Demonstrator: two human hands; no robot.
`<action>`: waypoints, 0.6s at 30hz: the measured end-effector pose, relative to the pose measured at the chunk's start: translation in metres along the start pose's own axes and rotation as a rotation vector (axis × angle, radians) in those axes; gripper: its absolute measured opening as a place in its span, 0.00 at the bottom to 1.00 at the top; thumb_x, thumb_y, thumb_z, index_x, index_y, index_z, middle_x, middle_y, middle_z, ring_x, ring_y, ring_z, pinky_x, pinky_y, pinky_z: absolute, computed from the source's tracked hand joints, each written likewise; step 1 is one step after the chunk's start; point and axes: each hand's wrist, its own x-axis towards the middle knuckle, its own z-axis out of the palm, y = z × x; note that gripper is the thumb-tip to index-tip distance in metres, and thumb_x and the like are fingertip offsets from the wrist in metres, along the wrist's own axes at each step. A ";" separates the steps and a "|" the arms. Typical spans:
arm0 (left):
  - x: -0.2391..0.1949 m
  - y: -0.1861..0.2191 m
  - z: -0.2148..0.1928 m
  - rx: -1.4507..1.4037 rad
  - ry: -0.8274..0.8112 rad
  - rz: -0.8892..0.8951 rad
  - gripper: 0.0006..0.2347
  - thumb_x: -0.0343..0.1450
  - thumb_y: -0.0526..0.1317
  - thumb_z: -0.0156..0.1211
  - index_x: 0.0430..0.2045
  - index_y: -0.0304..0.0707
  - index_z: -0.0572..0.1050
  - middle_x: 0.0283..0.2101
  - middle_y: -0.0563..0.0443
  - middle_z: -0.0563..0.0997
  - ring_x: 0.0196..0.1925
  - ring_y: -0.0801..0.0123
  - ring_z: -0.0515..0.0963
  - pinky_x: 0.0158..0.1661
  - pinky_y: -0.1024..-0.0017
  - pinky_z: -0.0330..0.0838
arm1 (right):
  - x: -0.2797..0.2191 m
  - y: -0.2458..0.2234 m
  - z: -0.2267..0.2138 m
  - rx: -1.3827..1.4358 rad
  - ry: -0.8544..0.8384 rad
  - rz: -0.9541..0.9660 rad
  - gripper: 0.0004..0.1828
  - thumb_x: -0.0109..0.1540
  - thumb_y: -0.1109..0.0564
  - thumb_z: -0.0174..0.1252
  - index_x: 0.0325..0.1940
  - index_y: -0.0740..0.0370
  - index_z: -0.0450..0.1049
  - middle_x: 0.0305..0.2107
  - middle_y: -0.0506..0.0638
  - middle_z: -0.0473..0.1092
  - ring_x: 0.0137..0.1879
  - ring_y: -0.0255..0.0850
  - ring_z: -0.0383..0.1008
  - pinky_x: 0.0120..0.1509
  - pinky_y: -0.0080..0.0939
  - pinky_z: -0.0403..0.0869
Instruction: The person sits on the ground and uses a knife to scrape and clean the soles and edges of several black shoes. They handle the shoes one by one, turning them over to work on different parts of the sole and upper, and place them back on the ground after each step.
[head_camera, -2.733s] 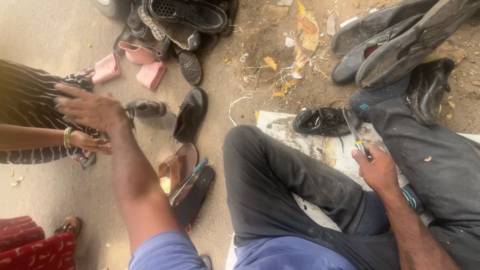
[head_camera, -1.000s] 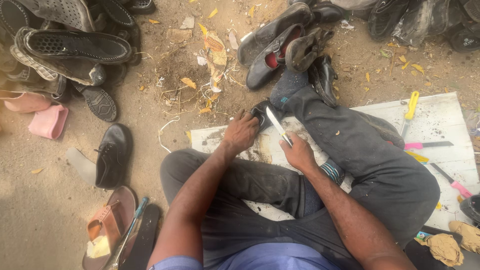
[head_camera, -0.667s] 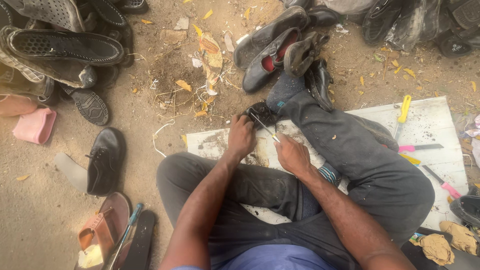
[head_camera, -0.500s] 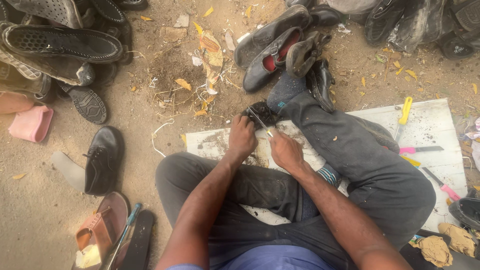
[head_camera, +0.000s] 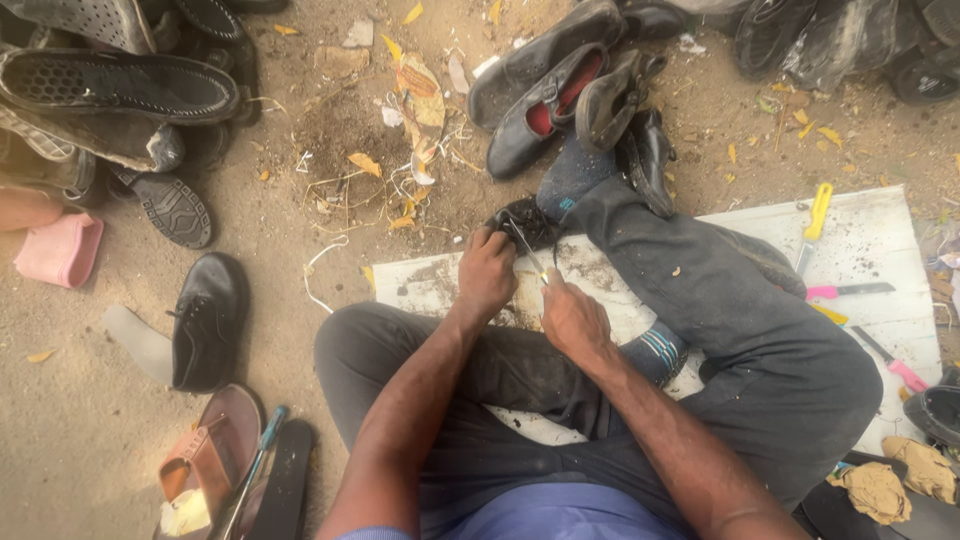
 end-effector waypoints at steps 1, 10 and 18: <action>-0.003 0.000 0.001 0.010 -0.028 -0.008 0.05 0.61 0.28 0.58 0.27 0.32 0.76 0.39 0.46 0.72 0.50 0.53 0.71 0.56 0.57 0.68 | 0.001 0.000 0.002 0.004 0.009 -0.004 0.18 0.68 0.54 0.48 0.59 0.67 0.63 0.30 0.66 0.75 0.33 0.64 0.78 0.38 0.63 0.73; 0.004 -0.001 -0.008 0.009 0.043 0.083 0.09 0.61 0.29 0.58 0.32 0.29 0.78 0.42 0.46 0.74 0.52 0.52 0.72 0.58 0.53 0.67 | 0.022 0.005 0.013 0.040 0.035 -0.083 0.13 0.68 0.55 0.47 0.52 0.67 0.65 0.29 0.64 0.75 0.34 0.64 0.78 0.37 0.63 0.73; 0.005 0.011 -0.013 0.048 0.015 0.019 0.06 0.61 0.30 0.62 0.28 0.31 0.79 0.39 0.47 0.75 0.50 0.53 0.75 0.55 0.53 0.70 | 0.024 -0.004 0.013 0.041 -0.053 0.033 0.17 0.70 0.52 0.46 0.55 0.68 0.66 0.29 0.66 0.75 0.35 0.63 0.78 0.40 0.63 0.73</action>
